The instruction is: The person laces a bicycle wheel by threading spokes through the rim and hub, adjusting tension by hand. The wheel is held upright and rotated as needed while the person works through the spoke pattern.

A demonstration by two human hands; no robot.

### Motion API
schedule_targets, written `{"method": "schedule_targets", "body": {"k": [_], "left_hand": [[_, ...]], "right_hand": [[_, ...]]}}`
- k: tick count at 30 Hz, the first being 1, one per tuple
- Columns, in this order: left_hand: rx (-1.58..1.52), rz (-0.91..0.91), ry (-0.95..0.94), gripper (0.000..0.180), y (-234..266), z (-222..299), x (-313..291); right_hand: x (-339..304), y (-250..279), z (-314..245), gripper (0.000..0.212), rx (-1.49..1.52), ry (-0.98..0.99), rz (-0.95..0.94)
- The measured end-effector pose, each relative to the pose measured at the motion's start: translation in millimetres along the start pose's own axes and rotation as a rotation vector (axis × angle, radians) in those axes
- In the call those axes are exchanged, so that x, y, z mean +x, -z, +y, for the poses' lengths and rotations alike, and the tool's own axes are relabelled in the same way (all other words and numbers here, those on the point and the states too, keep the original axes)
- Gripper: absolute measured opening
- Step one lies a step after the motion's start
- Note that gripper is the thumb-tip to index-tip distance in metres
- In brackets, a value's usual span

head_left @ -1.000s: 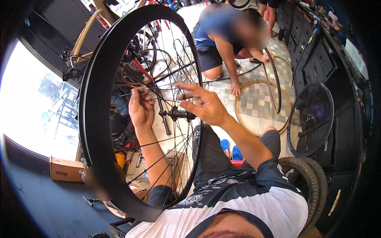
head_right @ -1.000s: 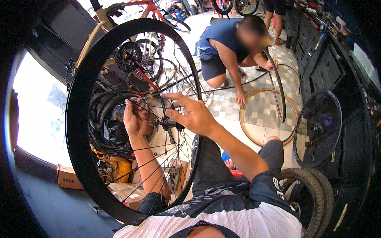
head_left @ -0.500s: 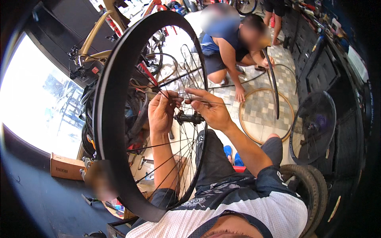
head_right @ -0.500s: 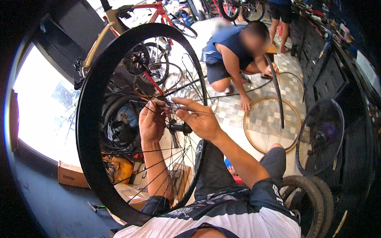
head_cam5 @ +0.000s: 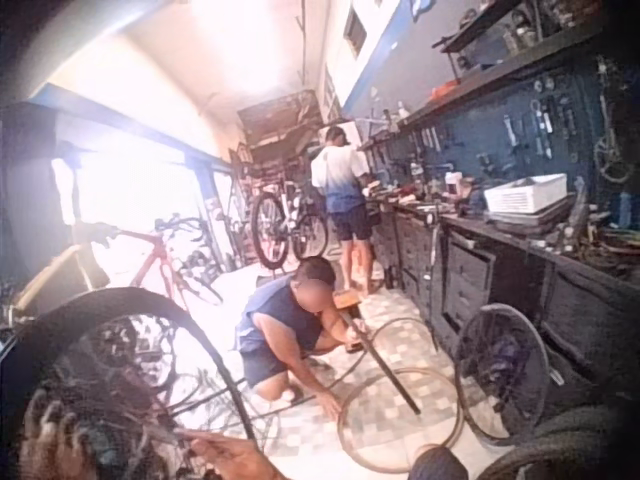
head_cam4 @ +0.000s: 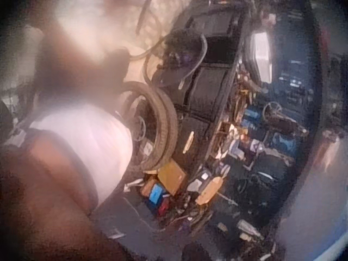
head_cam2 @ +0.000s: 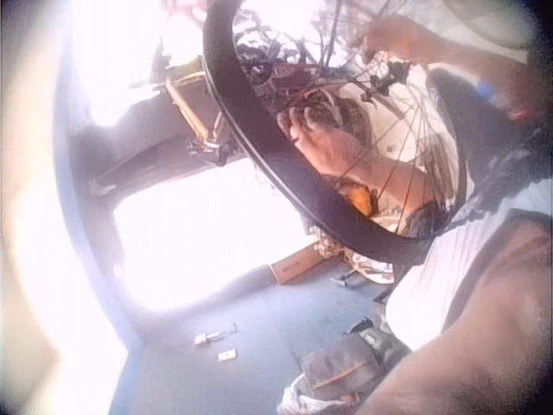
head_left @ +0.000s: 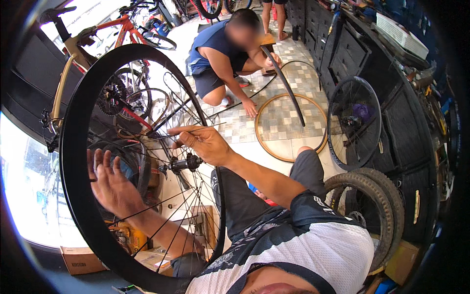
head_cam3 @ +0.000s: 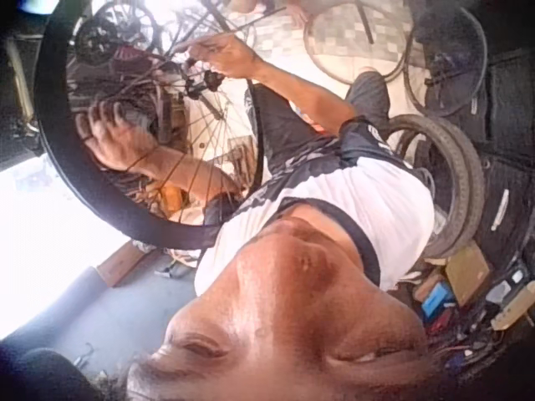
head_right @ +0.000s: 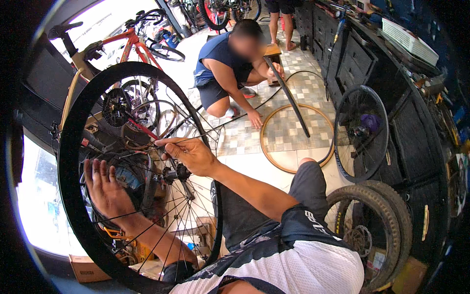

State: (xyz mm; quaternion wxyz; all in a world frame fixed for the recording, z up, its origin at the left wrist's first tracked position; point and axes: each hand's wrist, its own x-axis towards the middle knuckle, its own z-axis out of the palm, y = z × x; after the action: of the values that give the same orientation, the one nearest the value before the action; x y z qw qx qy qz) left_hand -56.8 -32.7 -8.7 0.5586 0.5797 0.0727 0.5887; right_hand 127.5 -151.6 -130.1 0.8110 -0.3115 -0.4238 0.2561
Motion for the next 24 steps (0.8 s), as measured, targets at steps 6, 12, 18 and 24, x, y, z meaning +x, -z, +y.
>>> {"method": "schedule_targets", "body": {"k": [6, 12, 18, 24], "left_hand": [[-0.251, -0.365, 0.025, 0.070, -27.5, 40.3, -30.6], [-0.471, -0.408, 0.070, 0.059, -22.0, 36.8, -32.6], [-0.569, -0.458, 0.105, 0.050, -17.0, 31.8, -30.5], [-0.611, -0.469, 0.131, 0.039, -7.6, 34.1, -29.7]], "right_hand": [[-1.0, -0.7, -0.4, 0.038, -0.063, -0.040, -0.039], [0.0, 3.0, -1.7, 0.038, -0.087, -0.153, -0.052], [-0.3, 5.6, -1.2, 0.038, -0.086, -0.165, -0.053], [0.7, 2.6, 3.7, 0.039, -0.008, -0.032, -0.068]]}}
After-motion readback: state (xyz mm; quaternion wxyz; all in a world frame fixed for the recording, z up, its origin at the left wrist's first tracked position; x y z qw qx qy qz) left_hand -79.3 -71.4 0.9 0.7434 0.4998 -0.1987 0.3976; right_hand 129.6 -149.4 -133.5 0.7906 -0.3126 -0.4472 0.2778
